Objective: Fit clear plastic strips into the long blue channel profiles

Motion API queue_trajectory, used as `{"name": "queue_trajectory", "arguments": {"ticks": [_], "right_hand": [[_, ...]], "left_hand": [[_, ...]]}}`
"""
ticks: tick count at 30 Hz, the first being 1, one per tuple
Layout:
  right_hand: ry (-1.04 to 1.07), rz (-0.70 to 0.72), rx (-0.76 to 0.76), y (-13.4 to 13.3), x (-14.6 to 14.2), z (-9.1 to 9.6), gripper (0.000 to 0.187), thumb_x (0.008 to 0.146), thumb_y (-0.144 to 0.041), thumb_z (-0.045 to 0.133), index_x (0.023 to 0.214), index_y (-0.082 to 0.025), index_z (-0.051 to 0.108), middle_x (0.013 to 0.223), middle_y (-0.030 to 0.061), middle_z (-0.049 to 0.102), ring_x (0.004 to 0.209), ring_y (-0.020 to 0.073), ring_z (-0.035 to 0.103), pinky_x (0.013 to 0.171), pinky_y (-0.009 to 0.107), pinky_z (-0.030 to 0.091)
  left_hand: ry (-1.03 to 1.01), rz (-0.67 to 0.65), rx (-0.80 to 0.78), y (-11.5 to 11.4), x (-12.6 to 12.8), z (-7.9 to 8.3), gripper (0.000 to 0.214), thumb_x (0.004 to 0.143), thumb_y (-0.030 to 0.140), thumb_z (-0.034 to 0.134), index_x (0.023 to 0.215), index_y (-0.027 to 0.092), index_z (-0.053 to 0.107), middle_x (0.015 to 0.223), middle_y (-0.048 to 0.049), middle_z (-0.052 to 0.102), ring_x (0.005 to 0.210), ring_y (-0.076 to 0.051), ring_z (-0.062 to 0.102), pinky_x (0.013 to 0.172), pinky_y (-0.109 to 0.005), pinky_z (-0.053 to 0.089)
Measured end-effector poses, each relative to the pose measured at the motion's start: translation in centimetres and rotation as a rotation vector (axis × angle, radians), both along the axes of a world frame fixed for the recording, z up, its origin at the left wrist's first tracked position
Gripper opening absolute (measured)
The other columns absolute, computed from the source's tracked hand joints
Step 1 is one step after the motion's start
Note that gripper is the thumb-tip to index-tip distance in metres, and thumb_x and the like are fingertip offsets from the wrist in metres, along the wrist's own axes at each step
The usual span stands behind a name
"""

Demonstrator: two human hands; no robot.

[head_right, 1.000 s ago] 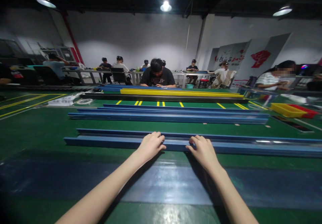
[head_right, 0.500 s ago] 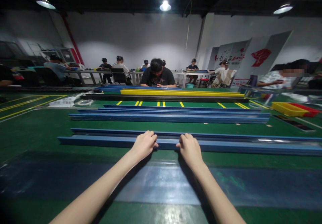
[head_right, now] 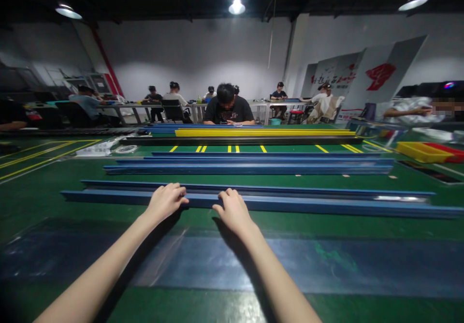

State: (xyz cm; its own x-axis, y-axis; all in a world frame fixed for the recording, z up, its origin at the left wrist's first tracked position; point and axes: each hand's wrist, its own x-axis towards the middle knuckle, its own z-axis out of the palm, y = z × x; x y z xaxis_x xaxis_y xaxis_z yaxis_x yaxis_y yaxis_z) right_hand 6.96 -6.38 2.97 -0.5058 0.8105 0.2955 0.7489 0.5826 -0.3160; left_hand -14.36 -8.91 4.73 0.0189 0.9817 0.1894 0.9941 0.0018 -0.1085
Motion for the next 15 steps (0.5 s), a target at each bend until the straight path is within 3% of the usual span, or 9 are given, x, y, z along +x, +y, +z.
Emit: {"name": "queue_trajectory", "arguments": {"ticks": [3, 9, 15], "right_hand": [[0.055, 0.05, -0.04, 0.3, 2.2, 0.1, 0.026, 0.081, -0.026, 0.053, 0.106, -0.017, 0.055, 0.103, 0.0077, 0.057, 0.099, 0.0179, 0.051, 0.084, 0.028, 0.038], [0.026, -0.147, -0.017, 2.2, 9.7, -0.4, 0.019, 0.08, -0.023, 0.051, 0.096, -0.016, 0.057, 0.099, 0.0087, 0.059, 0.096, 0.0195, 0.052, 0.083, 0.03, 0.039], [0.039, -0.24, 0.026, 2.6, 14.5, -0.7, 0.013, 0.078, -0.031, 0.054, 0.083, -0.019, 0.057, 0.088, 0.0046, 0.059, 0.088, 0.0188, 0.054, 0.075, 0.029, 0.04]], "left_hand": [[0.033, 0.014, 0.007, -0.2, -0.2, 0.1, 0.015, 0.083, 0.028, 0.048, 0.08, 0.02, 0.06, 0.089, -0.0046, 0.061, 0.092, -0.021, 0.054, 0.069, -0.03, 0.032], [0.119, -0.011, 0.022, -0.7, 2.7, 0.3, 0.02, 0.08, 0.009, 0.042, 0.09, 0.017, 0.058, 0.098, -0.0093, 0.059, 0.095, -0.024, 0.052, 0.073, -0.033, 0.033], [-0.036, -0.155, 0.005, 0.5, 7.3, 0.0, 0.012, 0.082, 0.029, 0.052, 0.088, 0.019, 0.057, 0.097, -0.0063, 0.059, 0.094, -0.022, 0.051, 0.075, -0.031, 0.035]]}}
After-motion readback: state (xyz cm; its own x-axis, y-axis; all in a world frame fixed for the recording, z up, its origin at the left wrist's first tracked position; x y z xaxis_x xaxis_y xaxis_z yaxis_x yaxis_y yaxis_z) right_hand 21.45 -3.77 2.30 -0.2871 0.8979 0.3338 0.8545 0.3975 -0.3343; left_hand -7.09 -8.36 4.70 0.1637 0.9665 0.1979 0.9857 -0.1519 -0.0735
